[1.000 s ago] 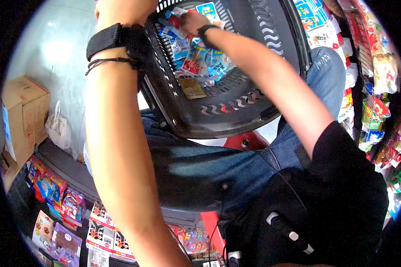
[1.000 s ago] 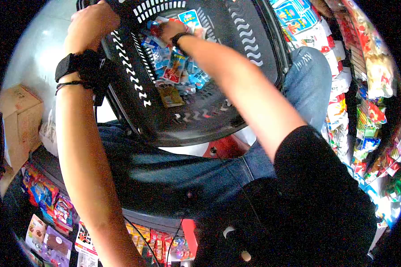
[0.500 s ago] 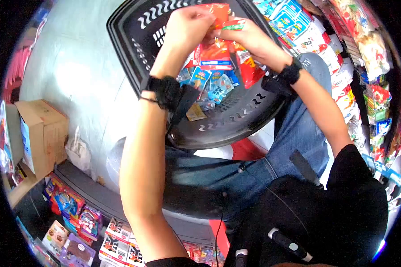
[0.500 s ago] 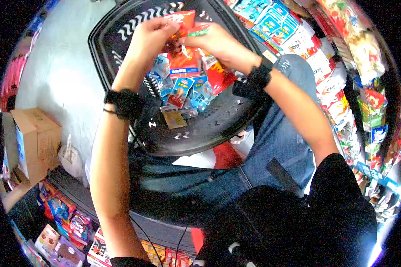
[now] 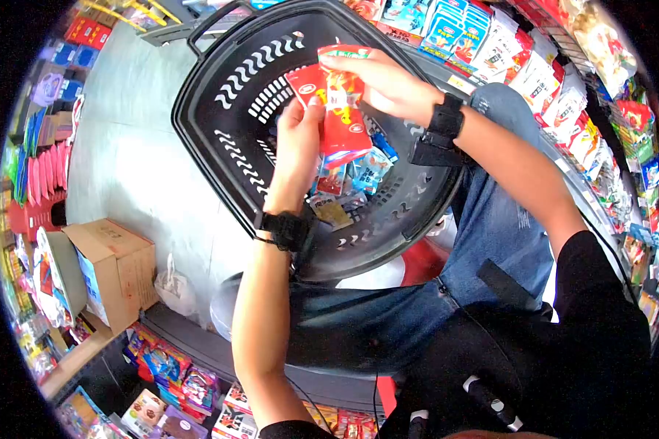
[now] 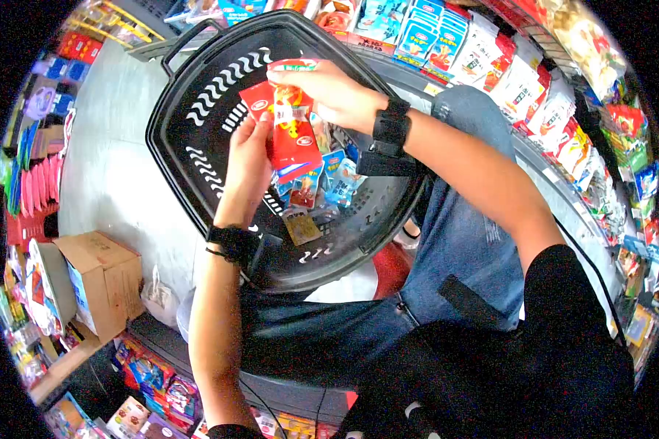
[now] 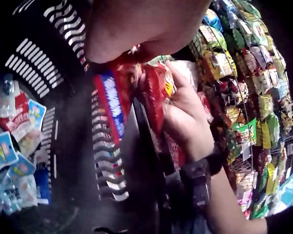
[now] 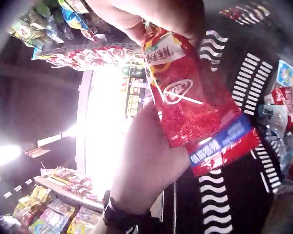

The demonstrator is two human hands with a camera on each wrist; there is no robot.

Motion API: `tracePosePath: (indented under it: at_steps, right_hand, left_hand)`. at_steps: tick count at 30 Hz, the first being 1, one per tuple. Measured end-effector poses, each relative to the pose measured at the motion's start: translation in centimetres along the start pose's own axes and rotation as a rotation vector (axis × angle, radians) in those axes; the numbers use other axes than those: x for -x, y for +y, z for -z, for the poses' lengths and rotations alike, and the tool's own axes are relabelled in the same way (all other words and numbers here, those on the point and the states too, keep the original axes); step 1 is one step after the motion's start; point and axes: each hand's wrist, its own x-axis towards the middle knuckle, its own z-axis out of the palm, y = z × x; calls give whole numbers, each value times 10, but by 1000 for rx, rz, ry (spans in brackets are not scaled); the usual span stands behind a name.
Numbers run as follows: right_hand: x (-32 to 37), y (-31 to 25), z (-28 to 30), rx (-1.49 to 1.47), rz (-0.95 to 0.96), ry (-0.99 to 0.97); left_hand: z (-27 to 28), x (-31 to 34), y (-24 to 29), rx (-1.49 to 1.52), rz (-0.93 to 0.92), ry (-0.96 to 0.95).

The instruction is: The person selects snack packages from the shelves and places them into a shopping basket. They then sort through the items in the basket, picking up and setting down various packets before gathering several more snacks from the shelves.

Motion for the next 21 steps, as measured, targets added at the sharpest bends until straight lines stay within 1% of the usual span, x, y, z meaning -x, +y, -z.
tracePosePath:
  at_steps: [1, 2, 3, 4, 5, 6, 7, 9, 12, 13, 15, 16, 17, 19, 20, 21]
  right_hand:
    - [-4, 3, 5, -23, 34, -34]
    - [0, 4, 0, -81, 59, 53]
    - [0, 4, 1, -35, 90, 89]
    - [3, 2, 1, 60, 109, 119]
    - [6, -1, -1, 155, 129, 148]
    - [6, -1, -3, 150, 255, 105]
    - [3, -6, -1, 348, 326, 86]
    - [-2, -16, 1, 578, 355, 32]
    - [-1, -24, 3, 460, 235, -18]
    - [-2, -24, 4, 289, 250, 82]
    - [-6, -33, 12, 105, 190, 224]
    - [-6, -34, 20, -93, 161, 229]
    - [1, -39, 11, -256, 121, 265]
    - [7, -23, 11, -184, 75, 91]
    - [4, -3, 8, -119, 81, 128]
    - [13, 2, 0, 171, -76, 179]
  left_hand:
    - [-8, 1, -2, 153, 55, 4]
    - [-17, 8, 2, 149, 93, -40]
    - [-24, 14, 7, 145, 131, -83]
    - [-21, 12, -3, -52, 35, -105]
    - [-23, 12, -4, -27, 15, -98]
    - [-23, 11, -3, -36, -11, -70]
    - [-22, 11, -2, -46, -39, -40]
    - [-20, 11, 5, -85, -99, 50]
    - [-16, 11, 15, -41, -171, 113]
    - [-9, 4, 12, 76, -173, 133]
    - [-5, 4, 14, 206, -201, 127]
    - [-4, 6, 17, 262, -166, 162]
    - [2, 3, 16, 326, -126, 127]
    - [7, 4, 21, 510, -108, -2]
    - [2, 6, 26, 602, -90, 1]
    - [2, 7, 28, 606, -91, -17]
